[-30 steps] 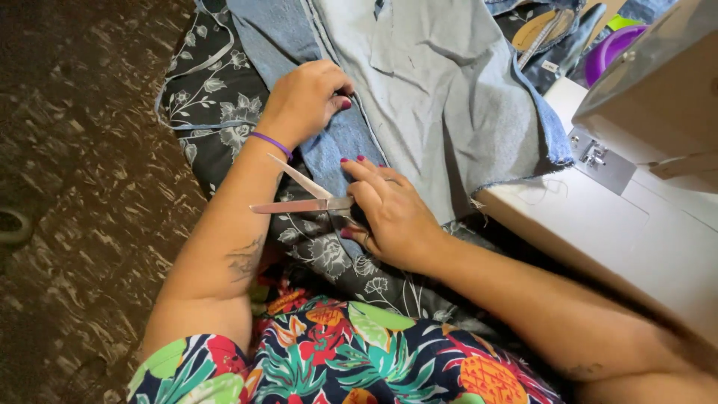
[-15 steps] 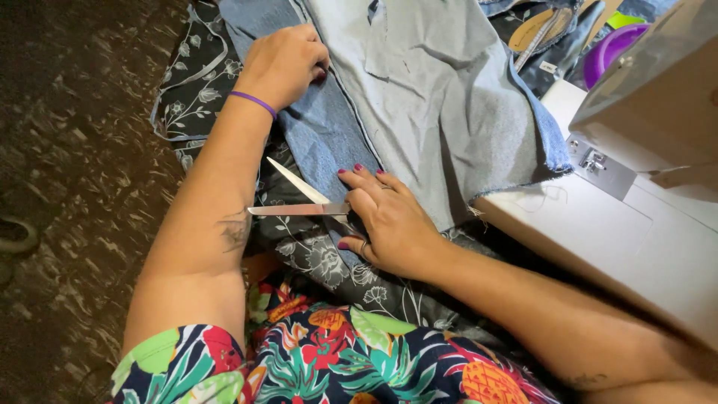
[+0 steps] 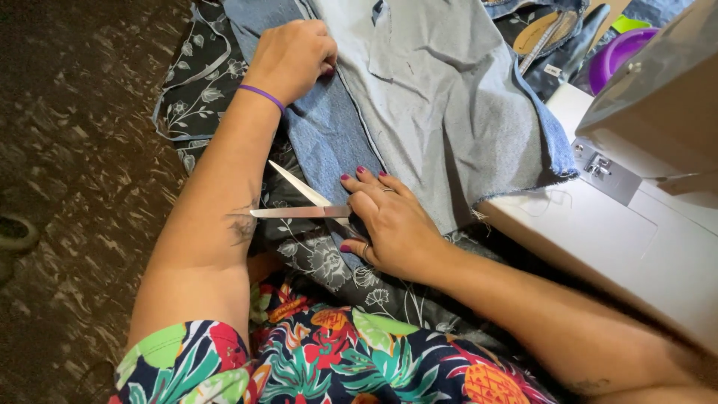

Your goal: The person uses a pair of scissors to cut a piece of light blue denim fabric that is laid out on their lap. They carefully trim the edges and cut along a seam line, adjusting the fabric with their hands as they work.

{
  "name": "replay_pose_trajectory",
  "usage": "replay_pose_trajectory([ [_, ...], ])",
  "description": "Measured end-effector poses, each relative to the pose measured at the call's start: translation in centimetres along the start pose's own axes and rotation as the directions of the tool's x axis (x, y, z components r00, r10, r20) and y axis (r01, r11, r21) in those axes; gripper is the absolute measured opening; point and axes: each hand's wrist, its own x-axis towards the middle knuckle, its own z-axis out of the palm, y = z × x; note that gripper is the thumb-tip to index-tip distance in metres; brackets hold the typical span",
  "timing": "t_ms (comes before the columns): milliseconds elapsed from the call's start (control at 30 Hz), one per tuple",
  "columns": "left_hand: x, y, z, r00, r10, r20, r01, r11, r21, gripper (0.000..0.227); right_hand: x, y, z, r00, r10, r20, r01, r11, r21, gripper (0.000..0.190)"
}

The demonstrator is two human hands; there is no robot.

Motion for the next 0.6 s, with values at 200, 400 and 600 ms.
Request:
replay_pose_trajectory([
  [200,0.3,-0.8,1.5,0.999,-0.051,-0.006,0.051,0.999,0.018,0.009,-0.2,0.3,0.4,1.000,-0.012,-0.015,0.012,1.000,-0.024,0.075],
  [400,0.1,-0.5,1.7,0.995,-0.048,-0.084,0.047,0.999,-0.009,0.022,-0.1,0.1,0.2,1.000,-0.007,-0.003,0.007,1.000,-0.017,0.076],
  [600,-0.2,1.5,-0.6,0.966,-0.173,-0.192,0.135,0.971,-0.196,0.048,-0.1,0.1,0.1,1.000,-0.001,0.003,0.001,1.000,-0.006,0.070],
])
